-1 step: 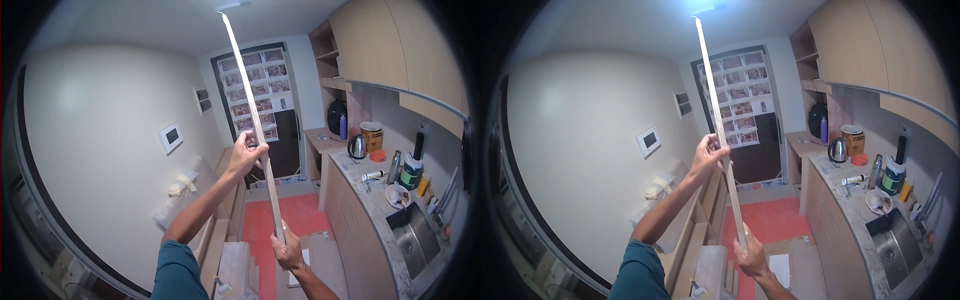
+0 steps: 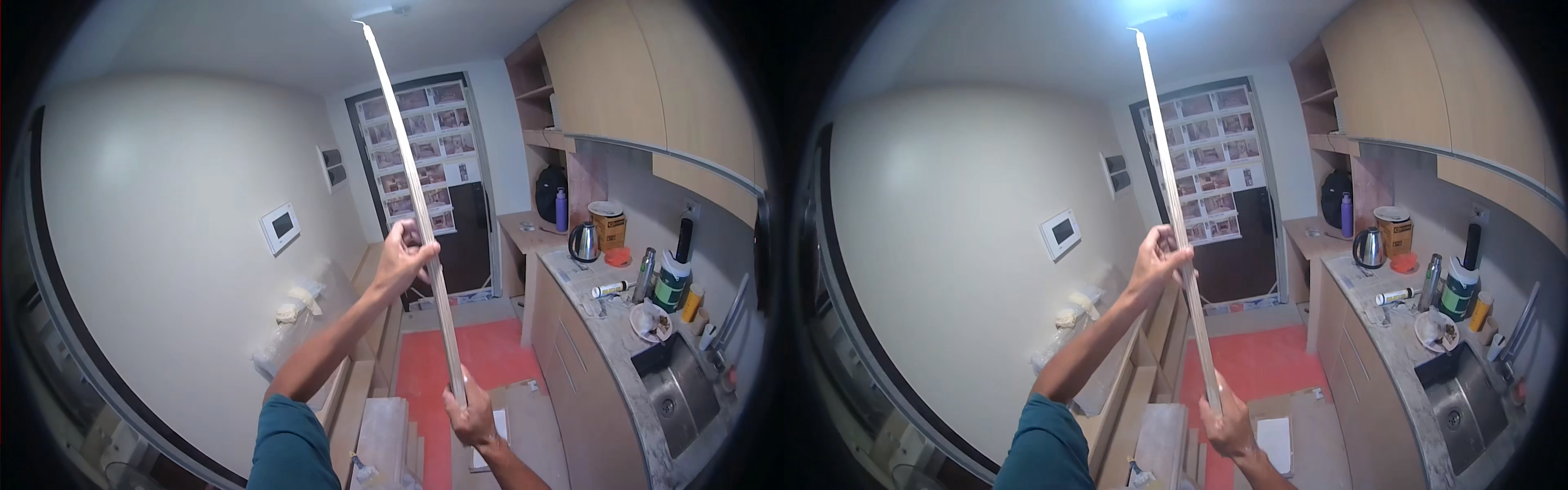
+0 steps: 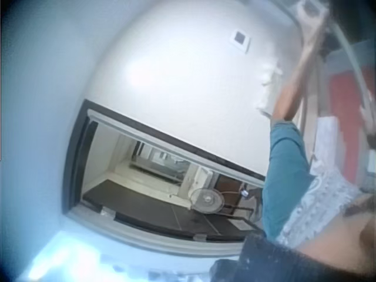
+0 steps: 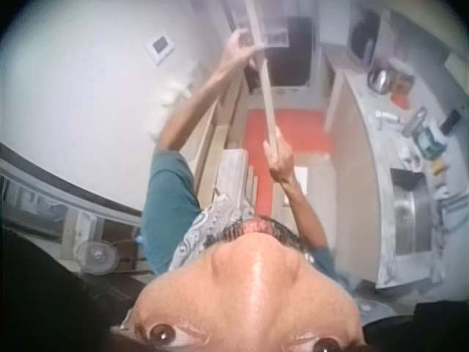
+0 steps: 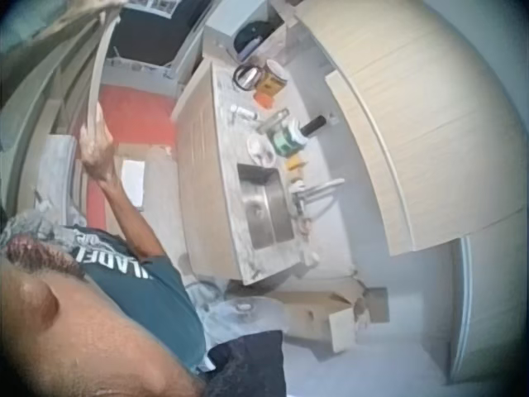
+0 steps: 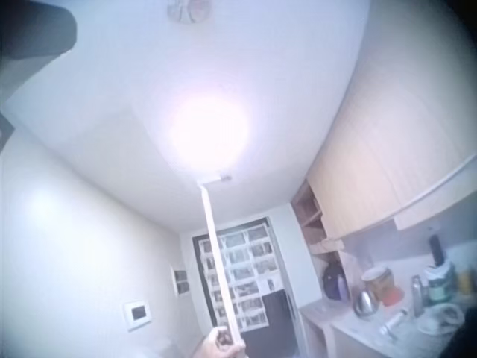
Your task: The person paints the ceiling of a kitchen using a long-handled roller. They repeatedly dip the roller into a paint tray on the floor and apply white paint to the ceiling surface in long strokes. The person moves around the room to cover different sections of the ceiling.
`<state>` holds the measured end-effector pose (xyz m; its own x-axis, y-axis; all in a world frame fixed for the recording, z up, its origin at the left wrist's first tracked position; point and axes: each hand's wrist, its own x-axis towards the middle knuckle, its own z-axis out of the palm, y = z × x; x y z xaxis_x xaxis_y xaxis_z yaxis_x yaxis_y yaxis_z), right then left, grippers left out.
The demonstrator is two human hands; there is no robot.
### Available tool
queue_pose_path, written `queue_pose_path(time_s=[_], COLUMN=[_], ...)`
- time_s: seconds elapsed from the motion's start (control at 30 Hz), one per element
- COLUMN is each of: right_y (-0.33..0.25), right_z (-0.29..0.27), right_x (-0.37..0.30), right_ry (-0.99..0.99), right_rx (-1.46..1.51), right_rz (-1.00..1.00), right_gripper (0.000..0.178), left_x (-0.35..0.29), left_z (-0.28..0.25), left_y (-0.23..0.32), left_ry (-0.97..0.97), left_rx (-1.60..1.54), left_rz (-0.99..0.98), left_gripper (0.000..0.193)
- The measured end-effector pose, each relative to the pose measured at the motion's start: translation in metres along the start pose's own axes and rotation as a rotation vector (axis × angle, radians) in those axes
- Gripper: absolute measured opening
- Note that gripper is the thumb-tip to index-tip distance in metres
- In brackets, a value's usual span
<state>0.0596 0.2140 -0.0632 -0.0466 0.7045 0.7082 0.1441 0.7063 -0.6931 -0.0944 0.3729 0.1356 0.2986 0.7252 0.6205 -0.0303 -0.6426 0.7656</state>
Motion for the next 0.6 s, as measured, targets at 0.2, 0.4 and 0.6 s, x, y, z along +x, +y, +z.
queue_pose_path(time_s=[0.2,0.4,0.6], right_y=[0.005,0.004,0.003], right_z=[-0.008,-0.012,-0.014], right_x=[-0.058,-0.097,-0.128], right_ry=[0.012,0.15,0.117], right_rx=[0.011,-0.101,0.026], right_rz=[-0.012,-0.214,-0.051], right_gripper=[0.055,0.025,0.01], left_x=[-0.054,-0.087,-0.105], left_z=[0.03,0.046,0.062], left_y=[0.006,0.018,0.038], left_ry=[-0.033,-0.058,-0.064], left_rx=[0.021,0.039,0.013], left_rz=[-0.03,0.018,-0.059], left_gripper=[0.044,0.046,0.044])
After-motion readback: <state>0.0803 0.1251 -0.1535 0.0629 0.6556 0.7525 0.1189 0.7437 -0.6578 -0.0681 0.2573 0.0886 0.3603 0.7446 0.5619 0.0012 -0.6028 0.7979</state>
